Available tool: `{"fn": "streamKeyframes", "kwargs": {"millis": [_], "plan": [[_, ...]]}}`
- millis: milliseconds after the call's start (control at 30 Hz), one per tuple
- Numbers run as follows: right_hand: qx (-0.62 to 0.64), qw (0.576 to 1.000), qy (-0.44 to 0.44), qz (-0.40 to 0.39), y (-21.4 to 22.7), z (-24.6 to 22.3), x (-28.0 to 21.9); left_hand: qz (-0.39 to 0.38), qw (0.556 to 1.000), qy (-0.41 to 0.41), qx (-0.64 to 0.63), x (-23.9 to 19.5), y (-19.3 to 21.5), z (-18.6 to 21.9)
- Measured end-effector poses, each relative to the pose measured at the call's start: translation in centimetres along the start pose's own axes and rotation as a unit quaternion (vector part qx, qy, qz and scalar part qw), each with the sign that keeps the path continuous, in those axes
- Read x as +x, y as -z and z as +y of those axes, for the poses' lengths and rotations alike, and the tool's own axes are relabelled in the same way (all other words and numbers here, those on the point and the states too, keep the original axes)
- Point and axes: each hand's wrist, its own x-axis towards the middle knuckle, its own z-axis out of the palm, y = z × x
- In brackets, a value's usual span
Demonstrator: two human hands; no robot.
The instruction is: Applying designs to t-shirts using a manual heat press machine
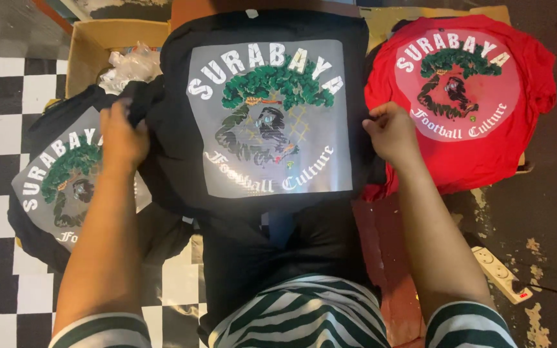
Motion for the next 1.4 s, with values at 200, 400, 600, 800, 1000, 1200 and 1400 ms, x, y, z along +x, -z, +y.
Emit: {"fn": "streamKeyframes", "kwargs": {"millis": [200,400,600,800,1000,1200,1400], "plan": [[-0.075,0.996,0.042,0.007,-2.5,-1.9,0.8,0.015,0.996,-0.052,-0.068,-1.5,-0.2,8.9],[-0.063,0.991,-0.093,-0.069,0.2,-1.3,-1.8,0.008,0.996,0.022,-0.084,-7.9,2.5,10.5],[0.215,0.973,-0.089,-0.014,-2.4,4.3,-3.6,-0.036,0.99,0.125,-0.059,-11.6,0.0,5.7],[0.284,0.955,-0.058,0.057,-1.2,3.4,-4.4,0.133,0.986,0.0,-0.103,-12.2,2.6,7.7],[0.298,0.947,-0.099,-0.065,-0.7,4.2,-6.7,-0.043,0.967,0.201,-0.147,-14.0,0.2,3.3],[0.368,0.924,-0.1,-0.028,0.1,2.6,-6.9,0.051,0.949,0.17,-0.262,-14.7,0.8,3.5],[0.4,0.916,-0.03,-0.012,-0.5,4.8,-4.1,0.084,0.96,0.134,-0.232,-12.9,1.8,3.5]]}}
